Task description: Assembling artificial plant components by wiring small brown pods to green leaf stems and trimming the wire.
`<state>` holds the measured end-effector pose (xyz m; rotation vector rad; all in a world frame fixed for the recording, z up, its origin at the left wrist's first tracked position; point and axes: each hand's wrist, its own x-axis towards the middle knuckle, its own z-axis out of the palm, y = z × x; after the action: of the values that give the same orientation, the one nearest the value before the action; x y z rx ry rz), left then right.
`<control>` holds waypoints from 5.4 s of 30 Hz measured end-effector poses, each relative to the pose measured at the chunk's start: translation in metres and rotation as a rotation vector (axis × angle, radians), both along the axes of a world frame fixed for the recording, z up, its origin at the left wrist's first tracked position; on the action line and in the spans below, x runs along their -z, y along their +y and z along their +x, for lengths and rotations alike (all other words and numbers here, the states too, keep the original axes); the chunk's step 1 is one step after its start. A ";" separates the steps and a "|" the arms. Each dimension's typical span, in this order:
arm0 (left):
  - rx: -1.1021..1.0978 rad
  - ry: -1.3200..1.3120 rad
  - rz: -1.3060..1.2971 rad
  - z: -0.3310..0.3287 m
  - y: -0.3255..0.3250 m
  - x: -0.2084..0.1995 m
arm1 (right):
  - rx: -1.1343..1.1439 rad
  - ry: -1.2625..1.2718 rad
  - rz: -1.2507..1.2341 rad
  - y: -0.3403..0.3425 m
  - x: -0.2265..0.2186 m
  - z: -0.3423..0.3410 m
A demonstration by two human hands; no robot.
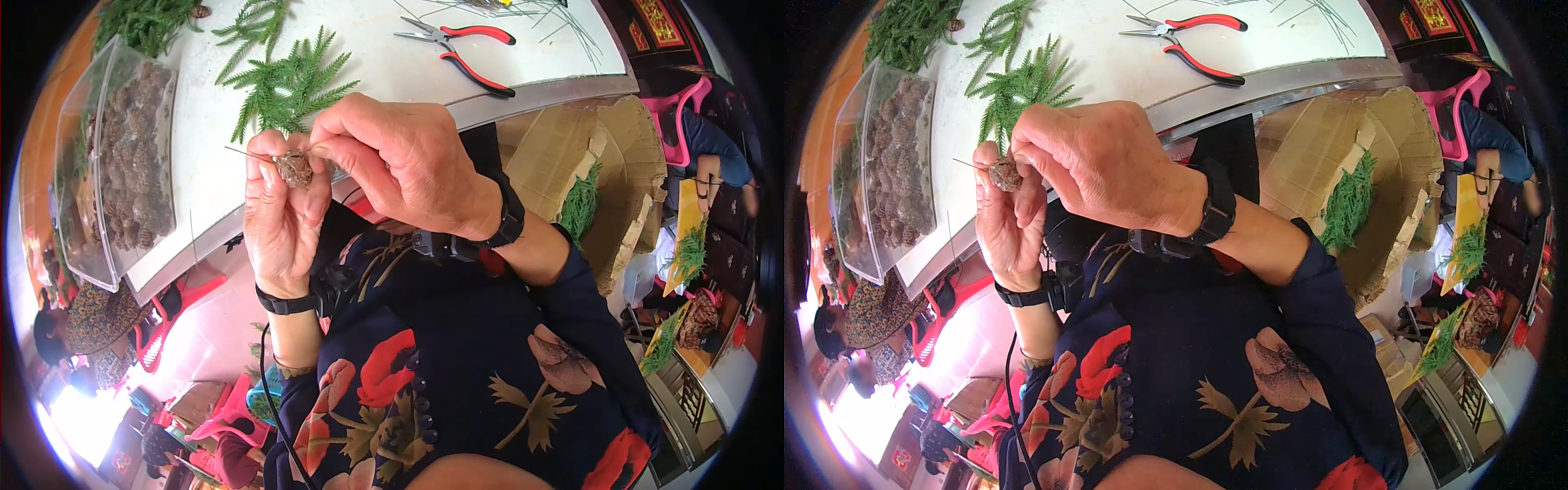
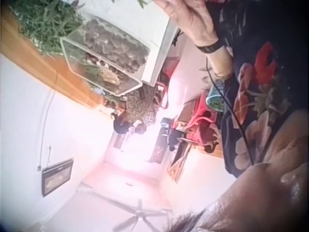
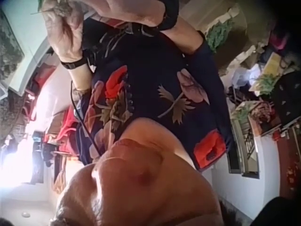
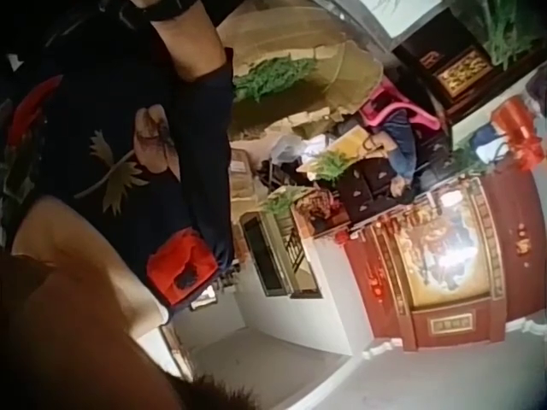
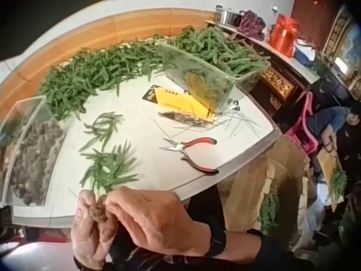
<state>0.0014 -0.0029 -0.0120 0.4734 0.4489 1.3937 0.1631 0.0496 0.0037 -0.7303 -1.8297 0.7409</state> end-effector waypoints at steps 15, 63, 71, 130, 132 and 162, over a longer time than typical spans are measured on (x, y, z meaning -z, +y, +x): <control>0.094 0.072 -0.067 -0.004 -0.004 0.001 | -0.149 -0.150 0.080 0.009 -0.004 0.012; -0.163 0.236 -0.229 0.015 -0.005 -0.005 | -0.342 0.455 -0.982 0.009 -0.003 -0.004; -0.030 0.433 -0.286 0.013 -0.005 -0.013 | -0.254 0.384 -0.847 0.007 -0.007 -0.007; -0.288 1.889 0.402 0.036 -0.019 -0.022 | -0.108 -0.329 -0.167 -0.008 -0.006 0.034; -0.325 1.933 0.451 0.037 -0.017 -0.019 | -0.160 -0.380 -0.333 -0.003 -0.007 0.039; -0.200 0.753 -0.159 0.038 -0.010 -0.020 | -0.286 0.346 -1.113 -0.009 0.014 0.029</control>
<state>0.0397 -0.0131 0.0082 0.8380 1.2343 1.3225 0.1924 0.0405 -0.0103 -0.9325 -1.1048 1.9945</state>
